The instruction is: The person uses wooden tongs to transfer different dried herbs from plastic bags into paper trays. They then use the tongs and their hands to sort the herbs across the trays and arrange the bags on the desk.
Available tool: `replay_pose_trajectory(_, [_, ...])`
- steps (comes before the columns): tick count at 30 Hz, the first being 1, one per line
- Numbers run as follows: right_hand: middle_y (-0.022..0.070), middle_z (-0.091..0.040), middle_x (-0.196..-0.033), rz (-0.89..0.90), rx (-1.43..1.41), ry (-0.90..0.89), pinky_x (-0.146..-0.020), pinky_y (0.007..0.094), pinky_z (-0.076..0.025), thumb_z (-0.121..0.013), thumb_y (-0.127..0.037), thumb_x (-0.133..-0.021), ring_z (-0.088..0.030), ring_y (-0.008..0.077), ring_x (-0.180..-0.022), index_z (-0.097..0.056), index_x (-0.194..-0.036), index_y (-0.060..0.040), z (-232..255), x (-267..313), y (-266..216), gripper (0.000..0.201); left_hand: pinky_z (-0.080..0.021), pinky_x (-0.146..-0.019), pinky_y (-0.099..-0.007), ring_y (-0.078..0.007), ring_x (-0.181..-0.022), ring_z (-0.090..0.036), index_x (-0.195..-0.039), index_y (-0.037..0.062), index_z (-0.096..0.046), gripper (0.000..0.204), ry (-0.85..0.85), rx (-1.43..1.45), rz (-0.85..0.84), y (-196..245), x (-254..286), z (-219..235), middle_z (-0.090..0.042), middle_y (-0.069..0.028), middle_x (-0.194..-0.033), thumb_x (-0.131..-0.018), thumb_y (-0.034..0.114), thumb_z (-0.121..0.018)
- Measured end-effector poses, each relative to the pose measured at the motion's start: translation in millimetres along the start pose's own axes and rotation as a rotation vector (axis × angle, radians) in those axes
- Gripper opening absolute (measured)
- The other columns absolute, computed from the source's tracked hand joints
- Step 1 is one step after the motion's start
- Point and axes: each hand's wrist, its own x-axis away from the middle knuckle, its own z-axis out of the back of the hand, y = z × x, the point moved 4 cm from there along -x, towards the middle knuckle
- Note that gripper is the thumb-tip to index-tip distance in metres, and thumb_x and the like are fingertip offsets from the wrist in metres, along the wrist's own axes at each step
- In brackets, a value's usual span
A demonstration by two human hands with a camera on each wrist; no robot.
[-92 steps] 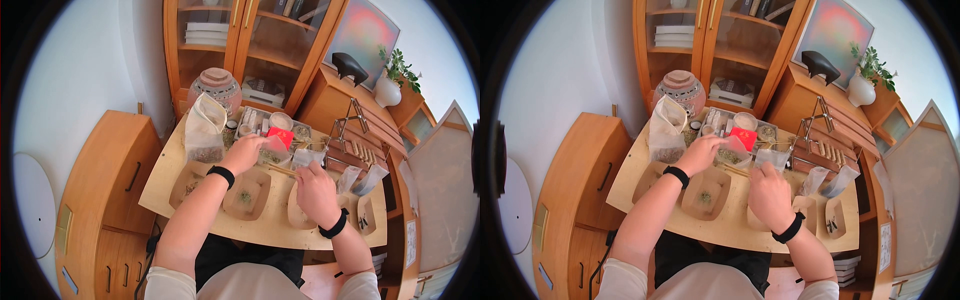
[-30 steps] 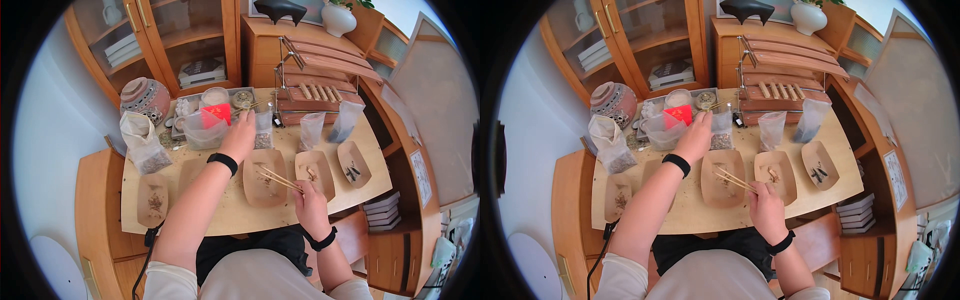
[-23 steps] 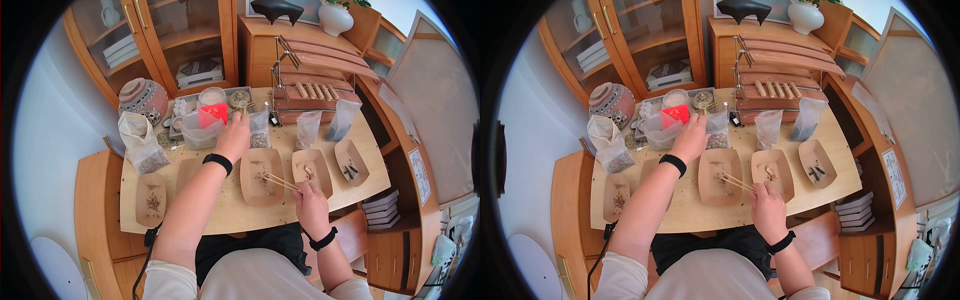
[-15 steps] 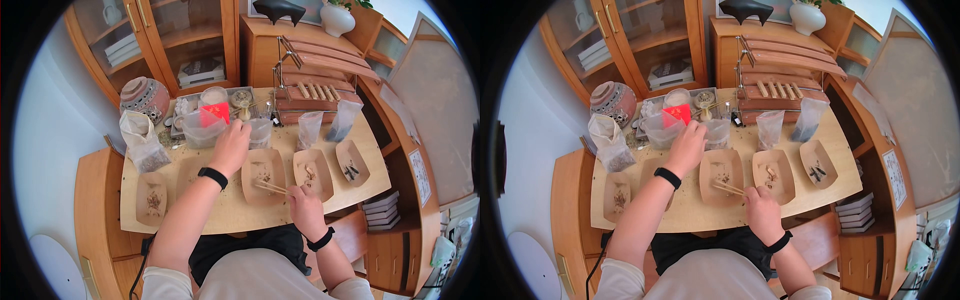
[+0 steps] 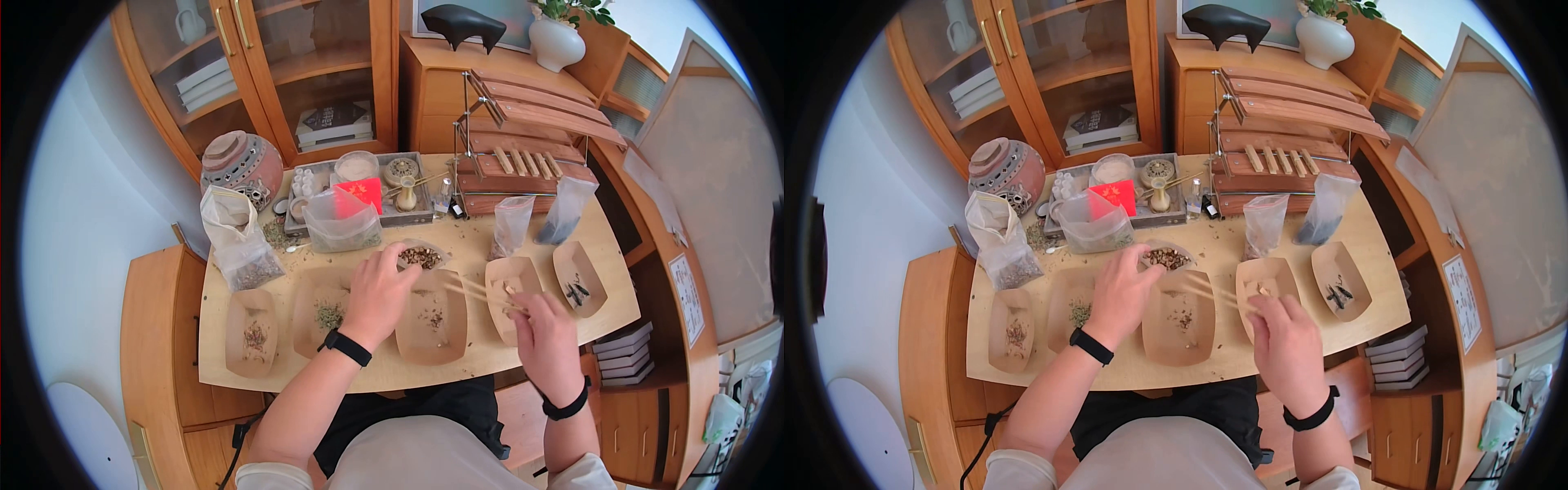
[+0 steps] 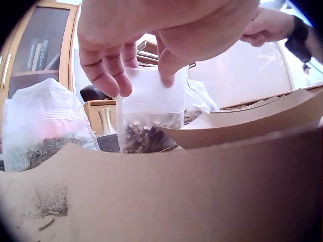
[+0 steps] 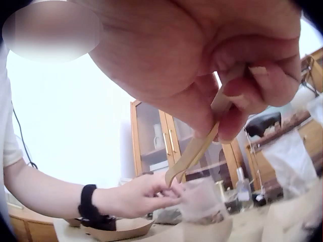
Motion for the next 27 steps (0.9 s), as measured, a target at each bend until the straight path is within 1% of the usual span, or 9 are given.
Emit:
replay_pose_trajectory(1, [0.0149, -0.062, -0.088, 0.002, 0.000, 0.001, -0.071, 0.0459, -0.053, -0.069, -0.005, -0.091, -0.064, 0.0375, -0.081, -0.068, -0.106, -0.0063, -0.7, -6.4, -1.0, 0.016, -0.051, -0.095, -0.0471, -0.0372, -0.115, -0.061, -0.106, 0.0108, -0.073, 0.020, 0.002, 0.000, 0.000, 0.6, 1.4, -0.1, -0.061, -0.0149, -0.127, -0.088, 0.006, -0.066])
replay_pose_trajectory(3, [0.0147, -0.062, -0.089, 0.133, 0.075, 0.040, -0.071, 0.0453, -0.052, -0.069, -0.005, -0.091, -0.064, 0.0366, -0.082, -0.068, -0.108, -0.0062, -4.7, -18.9, -9.5, 0.017, -0.051, -0.097, -0.0468, -0.0368, -0.119, -0.060, -0.105, 0.0106, -0.073, 0.019, -0.030, -0.027, -0.007, 2.3, 4.0, -1.8, -0.060, -0.0144, -0.133, -0.087, 0.008, -0.066])
replay_pose_trajectory(7, [0.0122, -0.061, -0.087, 0.300, 0.256, 0.016, -0.072, 0.0448, -0.054, -0.067, -0.005, -0.086, -0.066, 0.0337, -0.083, -0.065, -0.100, -0.0045, -40.4, -39.8, -13.5, 0.015, -0.051, -0.097, -0.0462, -0.0360, -0.119, -0.060, -0.105, 0.0109, -0.074, 0.020, -0.021, -0.040, -0.026, 5.8, 7.3, -2.2, -0.059, -0.0138, -0.135, -0.086, 0.008, -0.066])
replay_pose_trajectory(8, [0.0101, -0.061, -0.086, 0.353, 0.378, 0.005, -0.069, 0.0411, -0.057, -0.066, -0.006, -0.081, -0.068, 0.0294, -0.082, -0.064, -0.095, -0.0040, -49.5, -44.9, -14.3, 0.014, -0.051, -0.098, -0.0460, -0.0357, -0.118, -0.060, -0.105, 0.0109, -0.074, 0.021, -0.021, -0.039, -0.026, 6.5, 8.2, -1.6, -0.058, -0.0135, -0.136, -0.086, 0.008, -0.066])
replay_pose_trajectory(11, [0.0083, -0.062, -0.085, 0.424, 0.532, 0.009, -0.065, 0.0359, -0.058, -0.067, -0.006, -0.080, -0.068, 0.0244, -0.079, -0.064, -0.093, -0.0034, -66.6, -52.2, -21.0, 0.013, -0.051, -0.098, -0.0455, -0.0348, -0.116, -0.060, -0.105, 0.0113, -0.075, 0.022, -0.016, -0.050, -0.027, 7.8, 9.3, -0.4, -0.058, -0.0127, -0.137, -0.086, 0.008, -0.066])
replay_pose_trajectory(15, [0.0093, -0.061, -0.092, 0.461, 0.581, -0.059, -0.065, 0.0362, -0.060, -0.065, -0.006, -0.085, -0.068, 0.0248, -0.087, -0.064, -0.107, -0.0007, -69.1, -57.2, -32.5, 0.024, -0.052, -0.098, -0.0449, -0.0333, -0.114, -0.060, -0.104, 0.0119, -0.077, 0.023, -0.014, -0.056, -0.028, 6.8, 9.3, -2.0, -0.058, -0.0115, -0.138, -0.084, 0.008, -0.066])
replay_pose_trajectory(17, [0.0065, -0.061, -0.082, 0.522, 0.663, 0.015, -0.065, 0.0312, -0.058, -0.067, -0.007, -0.078, -0.067, 0.0207, -0.076, -0.067, -0.091, -0.0018, -65.9, -60.8, -41.1, 0.014, -0.052, -0.098, -0.0448, -0.0332, -0.114, -0.060, -0.104, 0.0123, -0.077, 0.023, -0.014, -0.045, -0.020, 7.9, 8.6, -0.8, -0.057, -0.0114, -0.138, -0.084, 0.008, -0.066])
replay_pose_trajectory(20, [0.0075, -0.060, -0.083, 0.601, 0.669, 0.014, -0.065, 0.0309, -0.057, -0.067, -0.008, -0.078, -0.066, 0.0214, -0.076, -0.068, -0.092, -0.0009, -71.3, -64.4, -42.8, 0.016, -0.052, -0.098, -0.0447, -0.0330, -0.115, -0.060, -0.104, 0.0129, -0.077, 0.024, -0.021, -0.029, 0.001, 9.3, 8.7, -1.3, -0.057, -0.0113, -0.139, -0.084, 0.008, -0.066])
replay_pose_trajectory(27, [0.0094, -0.059, -0.086, 0.614, 0.713, -0.032, -0.067, 0.0325, -0.057, -0.066, -0.009, -0.078, -0.065, 0.0227, -0.078, -0.068, -0.091, 0.0001, -72.7, -64.2, -54.5, 0.016, -0.052, -0.097, -0.0449, -0.0334, -0.117, -0.060, -0.104, 0.0141, -0.078, 0.026, -0.029, -0.029, 0.025, 8.5, 10.0, -3.1, -0.056, -0.0114, -0.139, -0.083, 0.007, -0.065])
